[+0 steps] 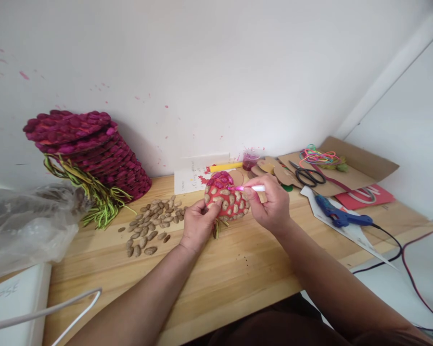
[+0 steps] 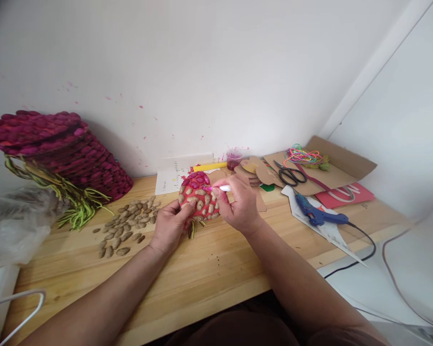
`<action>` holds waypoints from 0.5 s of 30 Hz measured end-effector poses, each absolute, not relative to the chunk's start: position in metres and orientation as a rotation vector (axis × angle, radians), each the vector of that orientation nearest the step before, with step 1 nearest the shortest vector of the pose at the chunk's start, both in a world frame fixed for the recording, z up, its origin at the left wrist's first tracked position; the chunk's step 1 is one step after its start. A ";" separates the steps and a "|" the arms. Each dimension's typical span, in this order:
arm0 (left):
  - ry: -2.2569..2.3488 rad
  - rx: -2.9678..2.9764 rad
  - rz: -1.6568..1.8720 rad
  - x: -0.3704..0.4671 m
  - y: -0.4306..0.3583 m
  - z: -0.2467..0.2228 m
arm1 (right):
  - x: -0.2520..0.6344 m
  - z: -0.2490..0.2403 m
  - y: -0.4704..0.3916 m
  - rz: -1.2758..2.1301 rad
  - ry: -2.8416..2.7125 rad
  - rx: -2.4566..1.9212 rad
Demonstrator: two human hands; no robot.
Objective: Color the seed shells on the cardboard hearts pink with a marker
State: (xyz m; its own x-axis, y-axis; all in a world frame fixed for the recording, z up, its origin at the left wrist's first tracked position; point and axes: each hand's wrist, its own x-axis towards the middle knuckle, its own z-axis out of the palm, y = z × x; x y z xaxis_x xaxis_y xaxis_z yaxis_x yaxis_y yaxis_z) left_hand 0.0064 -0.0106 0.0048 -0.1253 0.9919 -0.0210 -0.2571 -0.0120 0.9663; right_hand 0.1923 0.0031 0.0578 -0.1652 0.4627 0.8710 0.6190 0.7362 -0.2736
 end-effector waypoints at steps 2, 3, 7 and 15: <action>1.110 0.952 1.409 0.006 -0.010 0.005 | 0.193 0.057 0.004 -0.177 -1.781 -0.862; 1.111 0.955 1.405 0.006 -0.010 0.004 | 0.193 0.057 0.004 -0.178 -1.761 -0.866; 1.100 0.948 1.397 0.006 -0.010 0.004 | 0.194 0.058 0.004 -0.156 -1.740 -0.848; 1.088 0.946 1.395 0.006 -0.011 0.005 | 0.193 0.059 0.004 -0.171 -1.733 -0.836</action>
State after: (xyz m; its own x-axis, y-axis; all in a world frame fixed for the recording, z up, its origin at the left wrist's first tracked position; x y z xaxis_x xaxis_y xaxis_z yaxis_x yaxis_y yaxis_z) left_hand 0.0062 -0.0108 0.0051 -0.1053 0.9941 -0.0256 -0.2668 -0.0035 0.9638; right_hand 0.1927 0.0036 0.0594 -0.1000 0.4429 0.8910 0.6084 0.7358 -0.2975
